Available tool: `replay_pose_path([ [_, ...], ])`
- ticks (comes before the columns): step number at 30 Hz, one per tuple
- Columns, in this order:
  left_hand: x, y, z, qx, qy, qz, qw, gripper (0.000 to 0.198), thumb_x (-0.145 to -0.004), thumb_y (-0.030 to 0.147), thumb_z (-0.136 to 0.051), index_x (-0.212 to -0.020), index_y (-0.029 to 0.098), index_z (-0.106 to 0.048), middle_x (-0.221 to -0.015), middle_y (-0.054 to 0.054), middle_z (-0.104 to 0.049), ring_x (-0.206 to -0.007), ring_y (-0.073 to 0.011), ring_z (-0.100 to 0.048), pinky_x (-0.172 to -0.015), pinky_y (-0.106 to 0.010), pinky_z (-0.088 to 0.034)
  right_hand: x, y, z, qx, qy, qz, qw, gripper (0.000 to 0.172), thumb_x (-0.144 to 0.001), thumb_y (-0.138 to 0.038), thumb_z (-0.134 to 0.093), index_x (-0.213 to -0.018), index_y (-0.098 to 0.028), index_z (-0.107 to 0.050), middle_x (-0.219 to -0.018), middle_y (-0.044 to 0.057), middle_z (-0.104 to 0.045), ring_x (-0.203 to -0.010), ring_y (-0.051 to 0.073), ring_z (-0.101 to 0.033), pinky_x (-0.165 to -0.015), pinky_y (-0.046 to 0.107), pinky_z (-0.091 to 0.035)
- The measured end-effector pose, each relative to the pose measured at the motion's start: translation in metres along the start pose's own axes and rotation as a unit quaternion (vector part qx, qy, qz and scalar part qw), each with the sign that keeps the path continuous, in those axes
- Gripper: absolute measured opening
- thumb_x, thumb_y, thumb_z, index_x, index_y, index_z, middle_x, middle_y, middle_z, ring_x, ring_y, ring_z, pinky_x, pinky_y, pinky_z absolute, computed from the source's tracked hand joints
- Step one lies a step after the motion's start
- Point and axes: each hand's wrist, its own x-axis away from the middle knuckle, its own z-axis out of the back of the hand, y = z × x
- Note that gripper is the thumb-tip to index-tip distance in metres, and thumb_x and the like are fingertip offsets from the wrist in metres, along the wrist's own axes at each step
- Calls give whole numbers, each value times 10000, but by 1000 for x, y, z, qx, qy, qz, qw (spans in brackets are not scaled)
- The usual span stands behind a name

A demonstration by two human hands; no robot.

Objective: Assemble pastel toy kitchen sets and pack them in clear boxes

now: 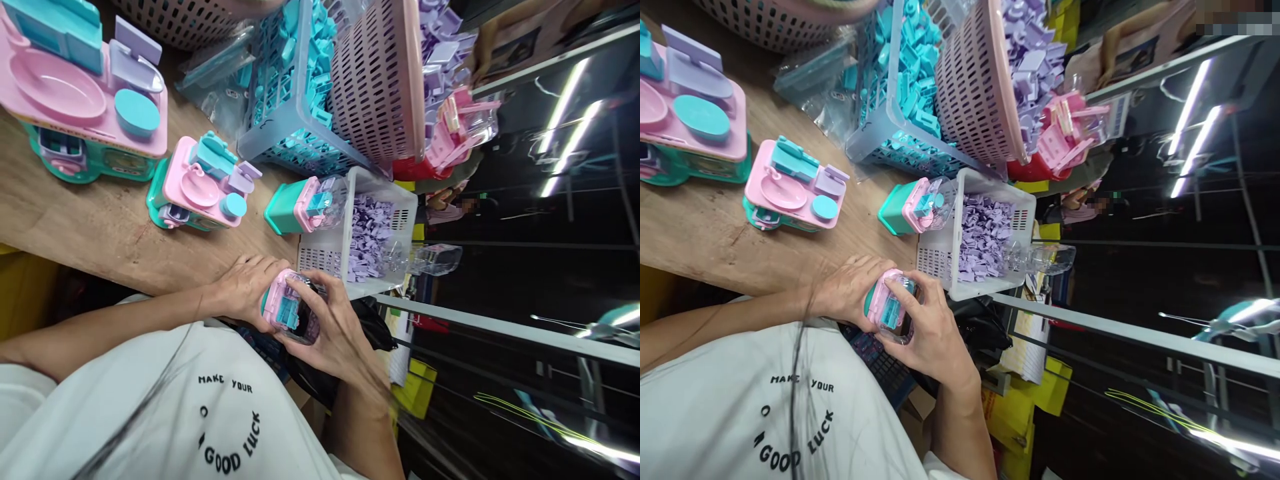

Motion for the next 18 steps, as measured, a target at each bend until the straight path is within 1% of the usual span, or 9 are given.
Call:
replay_pose_path([
  [7,0,4,3,5,-5,15,1000,921,-573,463,-800,-1347,176,-390,-1327,-140,-562,-1224,-340,-524,-1036,-476,-390,1,4,0,-21,-9,-1,1000,798,-746,-341,-774,-1447,-246,-406,-1342,149,-400,-1255,325,-477,-1019,507,-518],
  [12,-2,5,4,8,-18,25,999,920,-560,466,-822,-1332,192,-405,-1301,-138,-575,-1202,-352,-539,-1016,-485,-395,-3,3,4,-15,-23,5,1000,796,-750,-337,-768,-1452,-257,-404,-1340,148,-400,-1247,328,-490,-1020,517,-513],
  [18,-2,7,7,9,-21,26,999,915,-567,461,-829,-1327,172,-410,-1317,-145,-568,-1209,-351,-532,-1032,-485,-389,-5,5,5,5,-35,24,999,824,-743,-379,-775,-1461,-244,-393,-1347,158,-406,-1250,341,-473,-1023,534,-502],
])
